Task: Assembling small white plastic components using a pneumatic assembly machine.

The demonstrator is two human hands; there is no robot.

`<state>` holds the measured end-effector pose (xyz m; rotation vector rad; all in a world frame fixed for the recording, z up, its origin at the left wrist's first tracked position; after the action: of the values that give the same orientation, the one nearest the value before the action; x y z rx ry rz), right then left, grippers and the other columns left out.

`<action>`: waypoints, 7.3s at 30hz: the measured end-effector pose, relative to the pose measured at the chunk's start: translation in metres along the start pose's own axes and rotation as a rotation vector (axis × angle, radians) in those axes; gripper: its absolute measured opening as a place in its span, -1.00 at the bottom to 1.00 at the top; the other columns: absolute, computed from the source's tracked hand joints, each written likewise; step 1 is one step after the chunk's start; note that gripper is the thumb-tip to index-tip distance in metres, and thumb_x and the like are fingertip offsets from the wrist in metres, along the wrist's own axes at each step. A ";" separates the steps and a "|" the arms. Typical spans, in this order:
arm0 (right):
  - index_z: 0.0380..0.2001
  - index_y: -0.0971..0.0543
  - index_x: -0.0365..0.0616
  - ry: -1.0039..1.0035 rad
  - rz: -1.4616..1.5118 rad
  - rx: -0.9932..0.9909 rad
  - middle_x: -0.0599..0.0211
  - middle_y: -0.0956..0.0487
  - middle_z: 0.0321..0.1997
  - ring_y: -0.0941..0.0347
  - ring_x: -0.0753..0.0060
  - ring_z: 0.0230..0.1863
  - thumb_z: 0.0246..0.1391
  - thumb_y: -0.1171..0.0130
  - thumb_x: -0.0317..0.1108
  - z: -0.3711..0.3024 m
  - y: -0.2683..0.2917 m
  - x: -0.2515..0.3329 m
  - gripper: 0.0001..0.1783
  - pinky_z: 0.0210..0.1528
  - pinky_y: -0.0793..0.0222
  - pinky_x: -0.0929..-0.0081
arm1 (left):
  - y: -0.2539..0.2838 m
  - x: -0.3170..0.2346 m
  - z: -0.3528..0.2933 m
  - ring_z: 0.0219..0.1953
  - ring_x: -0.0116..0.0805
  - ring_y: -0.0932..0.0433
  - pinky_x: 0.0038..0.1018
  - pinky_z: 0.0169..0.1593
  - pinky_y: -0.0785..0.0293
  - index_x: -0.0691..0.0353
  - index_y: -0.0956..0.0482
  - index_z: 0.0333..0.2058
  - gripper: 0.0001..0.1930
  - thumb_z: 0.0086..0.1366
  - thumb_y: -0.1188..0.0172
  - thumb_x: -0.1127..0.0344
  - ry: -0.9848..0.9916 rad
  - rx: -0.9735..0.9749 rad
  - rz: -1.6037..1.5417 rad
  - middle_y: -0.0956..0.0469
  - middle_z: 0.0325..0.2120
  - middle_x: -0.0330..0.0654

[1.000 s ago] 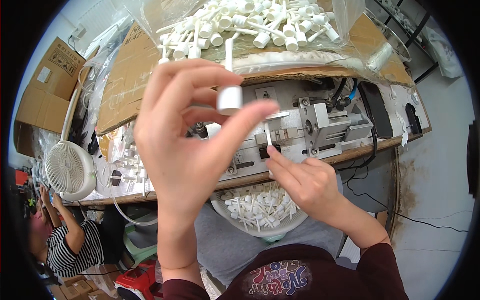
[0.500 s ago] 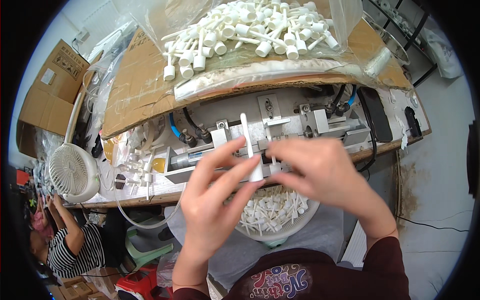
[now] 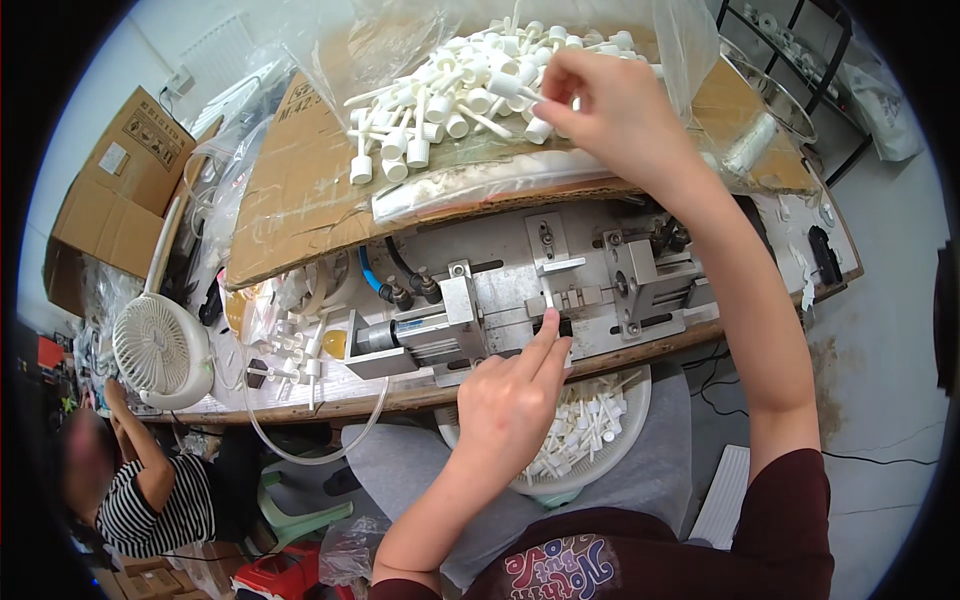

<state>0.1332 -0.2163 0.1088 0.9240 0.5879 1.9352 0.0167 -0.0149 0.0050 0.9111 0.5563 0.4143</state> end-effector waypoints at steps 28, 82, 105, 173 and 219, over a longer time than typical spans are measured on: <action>-0.24 -0.58 -0.26 0.098 0.047 0.101 0.09 -0.60 0.05 -0.62 0.21 -0.24 -0.15 -0.39 -0.49 -0.200 0.009 0.058 -0.67 -0.21 -0.53 0.37 | 0.057 0.030 0.078 -0.30 -0.25 -0.63 -0.41 -0.20 -0.51 0.20 -0.70 -0.28 -0.83 0.11 -0.38 0.48 -0.009 -0.404 -0.263 -0.69 -0.31 -0.18; -0.24 -0.59 -0.32 0.479 -0.079 -0.205 0.11 -0.61 -0.19 -0.59 0.18 -0.30 -0.17 -0.26 -0.50 -0.113 0.015 0.042 -0.68 -0.31 -0.57 0.35 | 0.026 -0.007 0.017 -0.19 -0.39 -0.65 -0.50 -0.16 -0.70 0.39 -0.59 0.02 -0.43 -0.05 -0.51 0.61 0.321 -0.139 -0.944 -0.60 -0.11 -0.06; -0.20 -0.60 -0.32 0.073 0.355 -0.186 0.06 -0.68 -0.12 -0.66 0.10 -0.20 -0.13 -0.31 -0.67 -0.179 0.023 0.041 -0.67 -0.21 -0.59 0.42 | 0.001 -0.001 0.003 -0.51 -0.31 -0.58 -0.48 -0.41 -0.50 0.20 -0.69 -0.12 -0.67 0.07 -0.40 0.40 0.031 0.067 -0.012 -0.65 -0.03 -0.24; -0.26 -0.57 -0.14 0.482 -0.648 0.180 0.34 -0.51 -0.16 -0.55 0.20 -0.13 -0.08 -0.24 -0.57 0.043 -0.028 -0.037 -0.75 -0.23 -0.49 0.24 | 0.037 -0.003 0.008 -0.21 -0.28 -0.69 -0.44 -0.18 -0.63 0.28 -0.69 -0.18 -0.67 0.02 -0.44 0.51 0.097 0.034 -0.293 -0.59 0.05 -0.06; -0.26 -0.61 -0.22 -0.768 0.983 0.135 0.40 -0.64 -0.47 -0.35 0.84 -0.68 0.16 -0.34 -0.29 -0.163 0.022 0.029 -0.78 -0.70 -0.21 0.82 | -0.001 0.001 0.002 -0.53 -0.41 -0.57 -0.51 -0.47 -0.42 0.18 -0.71 -0.19 -0.71 0.05 -0.44 0.35 -0.008 -0.007 -0.010 -0.68 -0.08 -0.25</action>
<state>-0.0171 -0.2086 0.0359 2.1742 -0.2701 2.0757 0.0192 -0.0164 0.0048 0.9023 0.5519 0.4032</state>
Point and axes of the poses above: each hand's wrist, its own z-axis towards the middle knuckle, its own y-axis out of the back of the hand, x = y × z, the point moved 3 cm from there along z, towards the middle knuckle
